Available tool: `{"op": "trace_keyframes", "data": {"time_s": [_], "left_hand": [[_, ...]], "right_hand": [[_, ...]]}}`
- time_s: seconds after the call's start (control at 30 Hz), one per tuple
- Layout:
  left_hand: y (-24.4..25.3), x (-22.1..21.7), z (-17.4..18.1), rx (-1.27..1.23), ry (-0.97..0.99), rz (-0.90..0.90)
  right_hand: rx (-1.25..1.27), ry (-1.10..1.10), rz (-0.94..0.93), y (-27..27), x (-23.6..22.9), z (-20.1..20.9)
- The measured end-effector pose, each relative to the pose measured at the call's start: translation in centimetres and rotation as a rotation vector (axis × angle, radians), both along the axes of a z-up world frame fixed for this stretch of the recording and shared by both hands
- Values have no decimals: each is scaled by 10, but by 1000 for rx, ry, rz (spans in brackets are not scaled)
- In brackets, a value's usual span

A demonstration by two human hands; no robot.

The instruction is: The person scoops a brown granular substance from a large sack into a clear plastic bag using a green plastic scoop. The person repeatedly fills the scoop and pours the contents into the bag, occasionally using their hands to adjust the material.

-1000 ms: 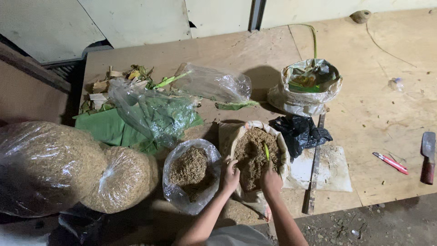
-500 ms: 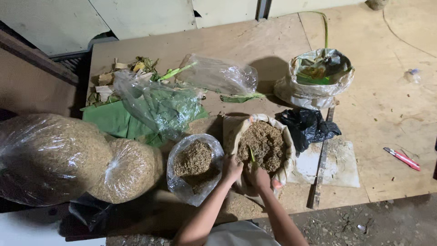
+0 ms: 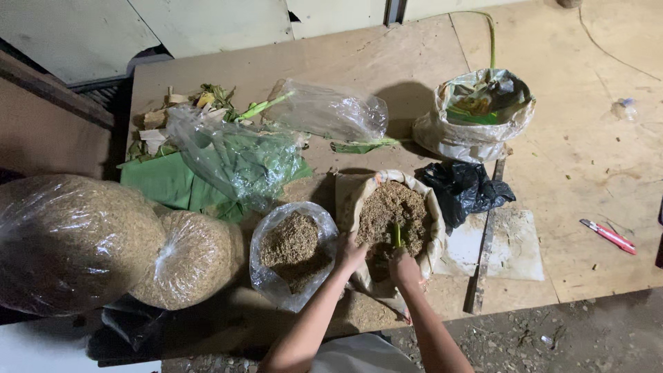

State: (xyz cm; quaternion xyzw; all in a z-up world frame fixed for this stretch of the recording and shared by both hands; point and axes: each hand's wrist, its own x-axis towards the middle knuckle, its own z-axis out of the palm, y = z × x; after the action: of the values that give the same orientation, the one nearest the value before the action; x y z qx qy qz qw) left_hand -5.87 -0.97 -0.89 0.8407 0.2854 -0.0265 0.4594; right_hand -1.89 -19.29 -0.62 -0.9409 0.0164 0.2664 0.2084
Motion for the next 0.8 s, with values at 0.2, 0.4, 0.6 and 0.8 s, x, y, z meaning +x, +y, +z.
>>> {"op": "trace_keyframes", "data": {"time_s": [0.2, 0.4, 0.6, 0.8], "left_hand": [[4, 3, -1, -135, -90, -8], [8, 0, -1, -85, -66, -2], [2, 3, -9, 2, -137, 10], [-1, 2, -11, -76, -66, 45]], "right_hand": [[485, 299, -244, 14, 10, 1], [779, 476, -424, 31, 17, 1], [1082, 548, -437, 16, 13, 2], [1043, 529, -494, 7, 8, 4]]}}
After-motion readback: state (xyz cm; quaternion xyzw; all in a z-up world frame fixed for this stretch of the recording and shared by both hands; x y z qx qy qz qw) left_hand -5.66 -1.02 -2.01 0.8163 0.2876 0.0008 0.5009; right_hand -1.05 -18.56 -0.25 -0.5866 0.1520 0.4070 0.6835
